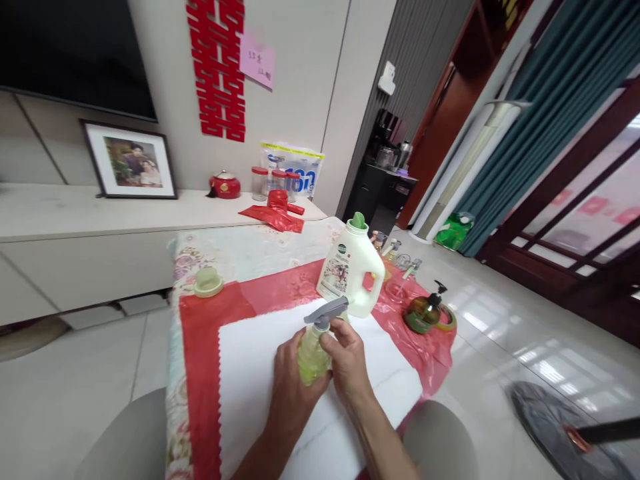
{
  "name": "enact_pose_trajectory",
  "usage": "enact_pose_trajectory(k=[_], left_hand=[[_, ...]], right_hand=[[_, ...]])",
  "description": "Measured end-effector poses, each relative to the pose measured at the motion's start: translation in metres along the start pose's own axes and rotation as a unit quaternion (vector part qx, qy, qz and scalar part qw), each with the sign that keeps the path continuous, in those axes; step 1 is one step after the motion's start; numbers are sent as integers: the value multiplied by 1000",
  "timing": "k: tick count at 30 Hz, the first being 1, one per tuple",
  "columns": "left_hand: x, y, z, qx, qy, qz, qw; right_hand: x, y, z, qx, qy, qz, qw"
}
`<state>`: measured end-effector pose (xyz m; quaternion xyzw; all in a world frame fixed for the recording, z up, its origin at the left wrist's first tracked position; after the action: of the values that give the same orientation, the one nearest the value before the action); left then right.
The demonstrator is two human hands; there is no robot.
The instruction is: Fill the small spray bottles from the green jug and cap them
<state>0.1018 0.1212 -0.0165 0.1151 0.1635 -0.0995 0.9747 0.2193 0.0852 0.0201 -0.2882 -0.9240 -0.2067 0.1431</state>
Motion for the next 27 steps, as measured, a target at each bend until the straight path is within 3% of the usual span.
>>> enact_pose_trajectory(k=[8,13,19,22,27], left_hand=[[9,-1,2,12,16,-58,998],[5,3,6,-21,-1,-31,999],[7,9,14,-61,-20,-153,986],[10,6,27,-57,-49,-181,981],[23,2,46,-62,-70,-165,982]], right_hand=[[-1,10,0,47,75,-29,996],[7,9,-14,17,107,-29,994],[12,13,-36,40,159,-110,980],[2,16,-42,38,164,-97,981],[-15,19,-56,-7,155,-37,987]])
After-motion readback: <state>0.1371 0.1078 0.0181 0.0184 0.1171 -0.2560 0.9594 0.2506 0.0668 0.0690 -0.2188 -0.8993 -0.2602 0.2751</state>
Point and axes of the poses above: each hand's wrist, its own y-axis towards the middle knuckle, its own x-axis out of the palm, z = x × y, the point moved 9 cm from there along y, towards the middle knuckle, and after that the axes turned 14 degrees about -x, right-handed, at the moved point
